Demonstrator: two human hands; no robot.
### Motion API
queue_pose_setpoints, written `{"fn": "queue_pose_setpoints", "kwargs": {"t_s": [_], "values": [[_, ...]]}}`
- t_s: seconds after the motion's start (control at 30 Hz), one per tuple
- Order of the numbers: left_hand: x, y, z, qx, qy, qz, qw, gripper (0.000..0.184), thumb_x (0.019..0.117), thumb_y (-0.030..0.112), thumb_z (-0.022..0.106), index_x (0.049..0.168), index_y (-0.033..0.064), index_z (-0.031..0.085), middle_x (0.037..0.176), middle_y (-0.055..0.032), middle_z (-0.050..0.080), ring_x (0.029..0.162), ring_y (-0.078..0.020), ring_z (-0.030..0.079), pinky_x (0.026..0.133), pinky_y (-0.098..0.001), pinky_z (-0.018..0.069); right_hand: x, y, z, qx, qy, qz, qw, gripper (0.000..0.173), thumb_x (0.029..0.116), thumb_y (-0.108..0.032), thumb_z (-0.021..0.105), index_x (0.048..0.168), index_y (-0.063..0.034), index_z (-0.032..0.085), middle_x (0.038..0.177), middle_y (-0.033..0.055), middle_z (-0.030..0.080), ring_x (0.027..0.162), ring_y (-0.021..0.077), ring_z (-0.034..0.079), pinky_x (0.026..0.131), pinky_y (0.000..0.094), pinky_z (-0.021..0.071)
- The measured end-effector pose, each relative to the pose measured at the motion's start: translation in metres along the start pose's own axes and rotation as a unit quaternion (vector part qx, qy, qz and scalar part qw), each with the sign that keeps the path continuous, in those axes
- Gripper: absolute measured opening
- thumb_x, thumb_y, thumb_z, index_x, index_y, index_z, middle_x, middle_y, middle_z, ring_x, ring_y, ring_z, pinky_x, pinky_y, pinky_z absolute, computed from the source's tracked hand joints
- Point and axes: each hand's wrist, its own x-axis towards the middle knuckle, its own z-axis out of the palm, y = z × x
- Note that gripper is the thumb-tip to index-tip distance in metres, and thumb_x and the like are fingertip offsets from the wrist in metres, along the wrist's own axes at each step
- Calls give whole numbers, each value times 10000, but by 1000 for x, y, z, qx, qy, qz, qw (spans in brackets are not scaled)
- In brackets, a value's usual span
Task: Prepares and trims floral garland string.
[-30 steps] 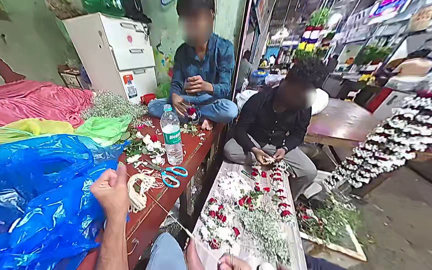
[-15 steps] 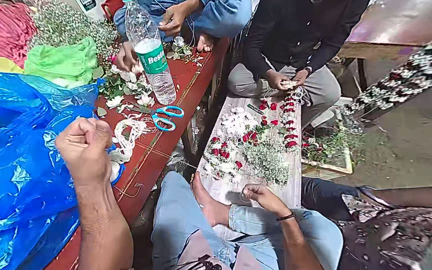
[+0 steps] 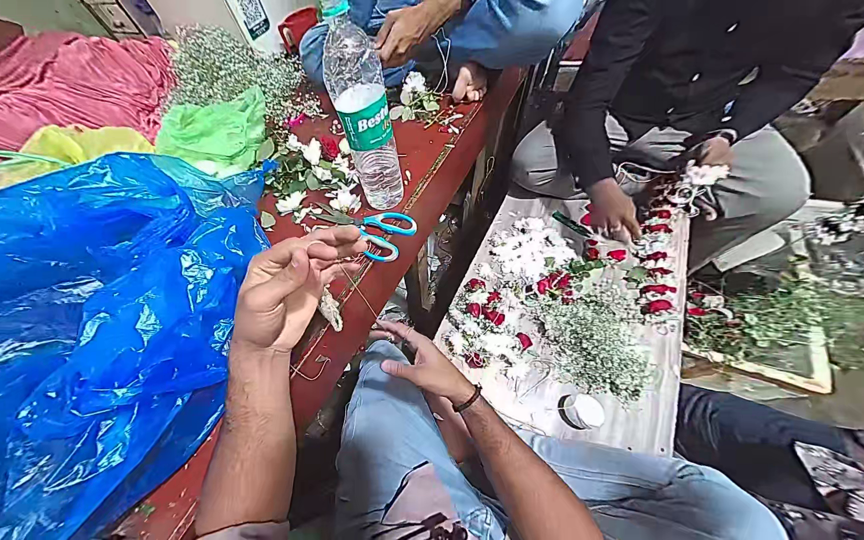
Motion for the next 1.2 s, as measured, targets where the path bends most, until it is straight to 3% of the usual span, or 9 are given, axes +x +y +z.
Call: {"fn": "queue_pose_setpoints", "kwargs": {"t_s": [0.07,0.13,0.2,0.27,0.47,0.57,0.7,1.03,1.2], "values": [[1,2,2,-41,47,-23,998,340,1106,221,362,1102,41,650,1218,-188,690,1129,-337,687,1031,-517,539,4,-10,14,110,19,-34,993,369,1022,-142,602,1328,63,598,1065,123,712,950,182,683,888,375,582],[1,0,-2,-74,91,-43,992,381,1126,257,297,1100,99,643,958,-65,692,899,-207,705,900,-429,590,-3,-21,19,141,39,-42,988,242,1066,-140,512,1144,21,675,860,7,636,709,60,556,648,243,488],[3,-8,-4,-102,147,-53,982,375,1130,311,276,993,154,588,701,50,485,574,-61,497,565,-212,465,-13,-31,18,101,53,-16,993,261,1082,-170,479,949,-47,667,709,-72,520,597,8,437,550,197,370],[8,-20,-7,-94,240,-51,965,349,1126,347,327,921,179,553,599,99,340,438,-4,319,418,-137,295,-23,-42,12,31,50,24,998,300,1090,-197,463,880,-75,639,653,-66,465,565,35,411,536,224,352],[12,-48,-3,-9,366,-8,930,293,1113,314,404,917,183,578,568,119,289,416,-1,244,398,-146,226,-64,-84,7,-73,47,103,991,362,1099,-300,435,832,-128,608,604,-33,445,568,113,454,701,361,432],[19,-48,15,13,380,0,925,287,1113,308,414,930,174,591,568,117,294,407,-5,245,384,-144,232,-82,-98,16,-41,69,125,989,334,1096,-275,448,860,-108,616,606,-44,423,512,83,401,502,271,350],[35,-58,20,1,428,12,904,297,1109,251,435,897,132,606,553,95,300,401,-27,257,378,-167,237,-102,-95,27,16,114,140,983,298,1088,-248,475,895,-91,640,610,-45,439,491,73,389,457,252,332],[51,-68,-12,169,484,95,853,314,1093,231,451,903,69,641,578,60,465,447,-53,413,434,-230,396,-142,-91,21,26,149,192,970,287,1064,-196,510,835,-94,651,626,-65,507,537,33,447,511,230,390],[59,-22,-25,111,479,146,858,348,1118,207,393,836,118,576,535,77,302,409,-68,286,394,-214,292,-173,-80,7,23,79,222,972,217,1035,-131,526,883,-86,674,753,-103,607,685,-46,538,649,166,465]]}}
